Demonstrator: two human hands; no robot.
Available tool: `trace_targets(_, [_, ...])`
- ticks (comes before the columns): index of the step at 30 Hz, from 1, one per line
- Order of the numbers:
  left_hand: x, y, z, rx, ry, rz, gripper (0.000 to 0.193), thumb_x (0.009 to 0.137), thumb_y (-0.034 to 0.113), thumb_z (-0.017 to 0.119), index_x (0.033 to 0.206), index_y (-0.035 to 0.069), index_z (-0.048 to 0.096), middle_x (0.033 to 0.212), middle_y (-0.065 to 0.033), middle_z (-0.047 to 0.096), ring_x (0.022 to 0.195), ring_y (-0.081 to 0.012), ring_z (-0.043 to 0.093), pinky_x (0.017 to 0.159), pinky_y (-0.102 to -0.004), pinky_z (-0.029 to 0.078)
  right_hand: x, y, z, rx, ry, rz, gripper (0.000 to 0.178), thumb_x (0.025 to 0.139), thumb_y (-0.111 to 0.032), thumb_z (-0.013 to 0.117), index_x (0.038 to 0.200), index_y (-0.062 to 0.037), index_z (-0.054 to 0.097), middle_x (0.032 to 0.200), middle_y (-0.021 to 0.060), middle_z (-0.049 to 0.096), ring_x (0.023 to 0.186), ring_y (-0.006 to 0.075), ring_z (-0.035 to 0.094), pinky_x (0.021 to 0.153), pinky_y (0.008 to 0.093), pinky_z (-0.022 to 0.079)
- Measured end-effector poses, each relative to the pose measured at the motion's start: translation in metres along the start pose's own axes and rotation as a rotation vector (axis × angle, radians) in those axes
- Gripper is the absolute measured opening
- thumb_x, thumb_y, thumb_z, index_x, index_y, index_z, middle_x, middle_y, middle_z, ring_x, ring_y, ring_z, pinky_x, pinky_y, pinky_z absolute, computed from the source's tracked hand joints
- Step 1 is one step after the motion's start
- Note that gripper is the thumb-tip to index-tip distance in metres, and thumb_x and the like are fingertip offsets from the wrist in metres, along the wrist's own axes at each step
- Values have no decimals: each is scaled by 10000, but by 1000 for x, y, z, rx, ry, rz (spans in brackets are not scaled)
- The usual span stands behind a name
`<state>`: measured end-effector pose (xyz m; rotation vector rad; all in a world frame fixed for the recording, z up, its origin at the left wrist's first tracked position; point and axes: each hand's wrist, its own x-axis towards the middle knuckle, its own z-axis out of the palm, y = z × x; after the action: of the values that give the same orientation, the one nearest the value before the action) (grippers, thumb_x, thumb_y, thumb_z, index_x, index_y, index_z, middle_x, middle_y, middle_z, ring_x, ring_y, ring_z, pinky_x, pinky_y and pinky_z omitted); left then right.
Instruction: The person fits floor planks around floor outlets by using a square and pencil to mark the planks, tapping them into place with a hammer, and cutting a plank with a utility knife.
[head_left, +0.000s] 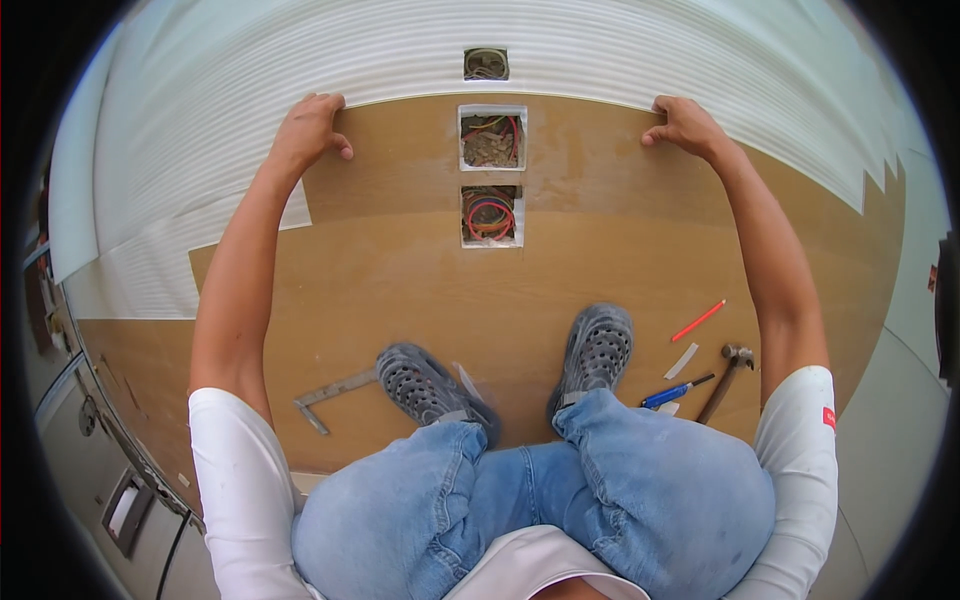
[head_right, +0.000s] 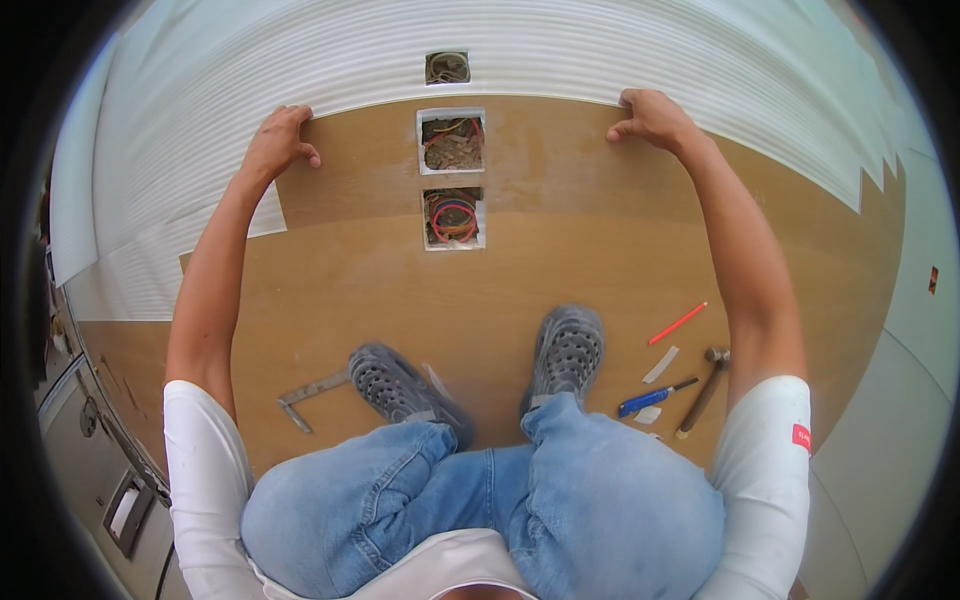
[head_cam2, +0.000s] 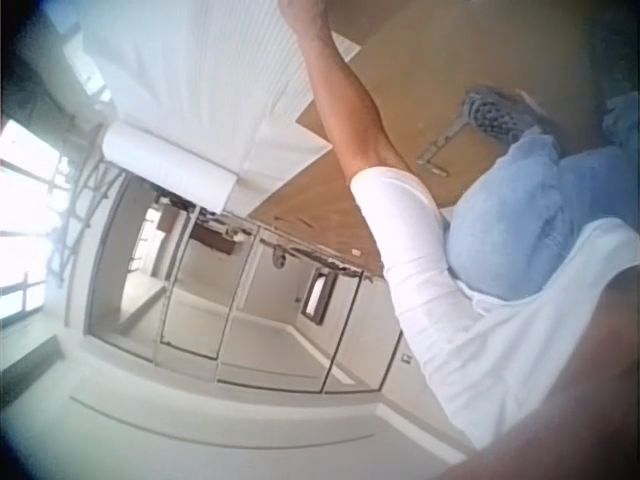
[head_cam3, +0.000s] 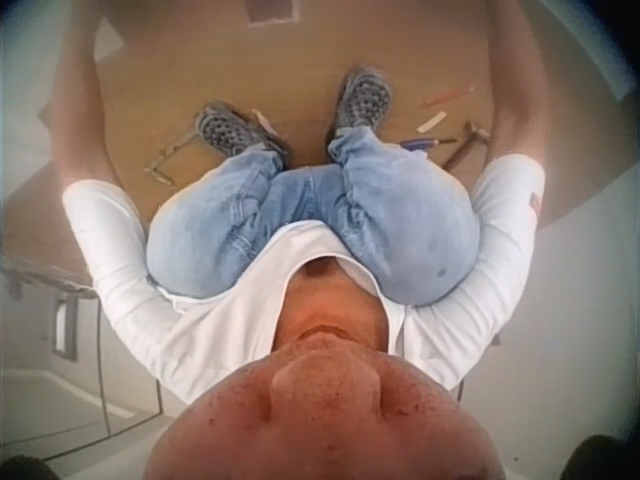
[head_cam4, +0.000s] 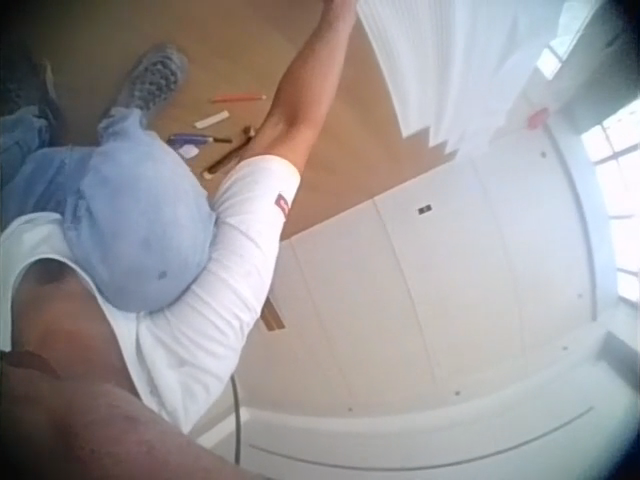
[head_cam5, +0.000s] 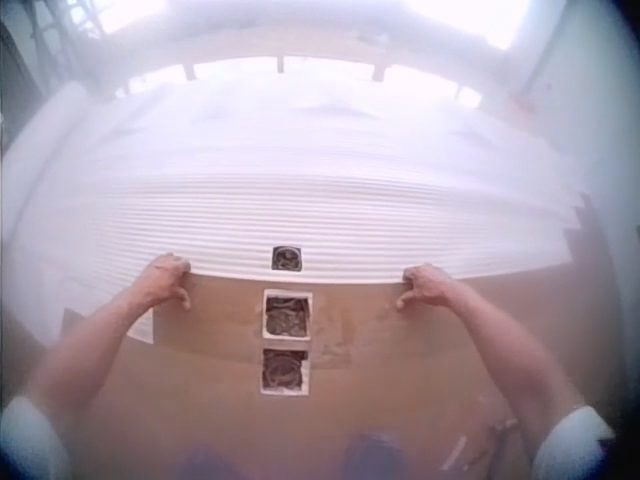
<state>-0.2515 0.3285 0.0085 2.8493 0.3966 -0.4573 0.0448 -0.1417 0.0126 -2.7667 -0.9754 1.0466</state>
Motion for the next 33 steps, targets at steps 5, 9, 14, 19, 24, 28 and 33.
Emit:
trace_targets(5, [-17,-4,-22,-25,83,-11,593,522,129,895,1040,3,634,1033,-119,665,1051,-336,581,899,-435,493,-13,-9,6,142,138,10,522,737,-319,880,1031,46,652,938,187,706,927,326,658,825,414,511])
trace_targets(9, [-2,18,-32,-44,179,78,520,581,231,889,965,-1,626,973,-180,655,1001,-378,582,875,-463,483,-13,16,0,151,146,50,477,707,-316,885,972,29,690,903,167,725,877,295,684,772,430,535])
trace_targets(14, [5,-35,-10,-151,-2,-44,503,765,334,834,816,-12,473,675,-165,479,646,-316,432,632,-463,416,15,19,14,195,22,8,486,703,-428,864,925,-18,729,897,167,738,876,316,708,774,453,562])
trace_targets(19, [23,12,-12,-289,-112,-61,395,767,201,830,859,-26,520,682,-156,541,627,-250,499,621,-417,457,-1,26,16,181,185,-103,595,719,-436,844,1129,-32,693,1059,173,721,1052,354,673,895,424,539])
trace_targets(24, [37,54,0,-295,-125,-47,372,672,44,822,890,-17,527,702,-130,562,667,-212,536,642,-404,480,5,41,38,120,281,-122,600,710,-487,849,1113,-65,709,1117,135,728,1128,325,653,965,413,504])
trace_targets(28, [35,54,10,-293,-92,-91,343,669,27,790,874,-16,519,686,-134,551,642,-245,527,631,-413,471,3,36,47,143,297,-108,598,720,-486,844,1127,-70,709,1125,136,726,1137,330,649,978,420,494])
trace_targets(33, [16,35,-7,-232,-5,-108,334,670,61,780,845,-18,506,670,-131,531,626,-265,510,611,-422,454,-4,17,32,168,413,-180,514,728,-431,846,1043,-46,718,1034,169,722,1056,369,653,916,441,517])
